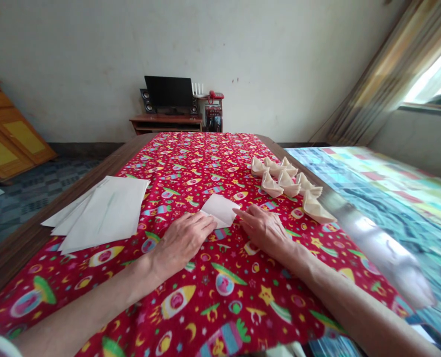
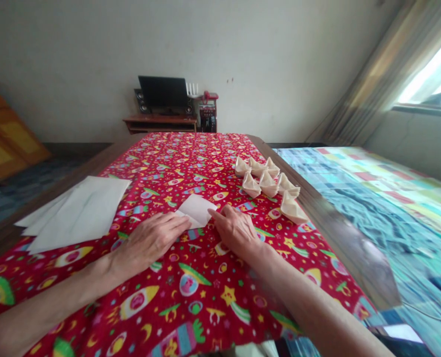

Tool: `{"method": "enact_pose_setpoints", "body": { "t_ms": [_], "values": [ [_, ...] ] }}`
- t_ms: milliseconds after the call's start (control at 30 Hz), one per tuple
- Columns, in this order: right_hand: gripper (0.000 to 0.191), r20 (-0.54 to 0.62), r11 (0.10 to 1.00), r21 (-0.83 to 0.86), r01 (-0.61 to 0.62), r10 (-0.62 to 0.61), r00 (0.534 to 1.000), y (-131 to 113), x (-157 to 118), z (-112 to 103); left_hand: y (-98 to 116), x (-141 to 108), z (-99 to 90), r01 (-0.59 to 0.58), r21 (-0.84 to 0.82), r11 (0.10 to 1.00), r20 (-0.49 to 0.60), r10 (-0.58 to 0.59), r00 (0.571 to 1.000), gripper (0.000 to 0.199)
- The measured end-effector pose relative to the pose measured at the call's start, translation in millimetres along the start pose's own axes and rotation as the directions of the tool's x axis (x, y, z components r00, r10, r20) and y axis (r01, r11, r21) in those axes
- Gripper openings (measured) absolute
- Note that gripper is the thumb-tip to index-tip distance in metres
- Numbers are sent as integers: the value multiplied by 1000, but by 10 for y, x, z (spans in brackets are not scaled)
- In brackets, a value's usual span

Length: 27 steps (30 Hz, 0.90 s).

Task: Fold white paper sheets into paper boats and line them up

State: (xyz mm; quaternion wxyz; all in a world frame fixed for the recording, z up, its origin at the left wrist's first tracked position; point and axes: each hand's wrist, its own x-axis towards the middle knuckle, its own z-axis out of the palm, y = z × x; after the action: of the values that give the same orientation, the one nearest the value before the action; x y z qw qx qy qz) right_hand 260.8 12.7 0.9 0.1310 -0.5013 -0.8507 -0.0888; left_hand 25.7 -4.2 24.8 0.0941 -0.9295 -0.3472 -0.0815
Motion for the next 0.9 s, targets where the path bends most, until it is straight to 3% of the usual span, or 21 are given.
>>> {"method": "enact_pose_setpoints", "body": {
  "t_ms": [100,300,433,567,700,900],
  "values": [
    [43,-90,997,-53,52,-57,994,118,98,86,-36,-10,25,-23,-20,1000,-25,23,999,30],
    [33,-86,979,-65,195,-200,976,185,223,117,-195,-55,113,-37,-13,999,-79,36,996,32],
    [27,-81,953,-98,287,-295,952,85,150,-2,-349,-40,154,-42,-1,999,-114,42,993,32],
    [27,-136,899,-81,431,-438,889,-130,19,-92,-434,-22,216,-51,-18,999,-154,48,987,37],
    [23,-161,848,28,529,-519,840,-283,-17,-101,-397,-81,280,-71,-123,990,-170,50,984,41],
    [24,-130,769,460,444,-436,891,-219,69,-33,-296,-272,325,-50,-249,967,-163,9,987,52]
  ]
}}
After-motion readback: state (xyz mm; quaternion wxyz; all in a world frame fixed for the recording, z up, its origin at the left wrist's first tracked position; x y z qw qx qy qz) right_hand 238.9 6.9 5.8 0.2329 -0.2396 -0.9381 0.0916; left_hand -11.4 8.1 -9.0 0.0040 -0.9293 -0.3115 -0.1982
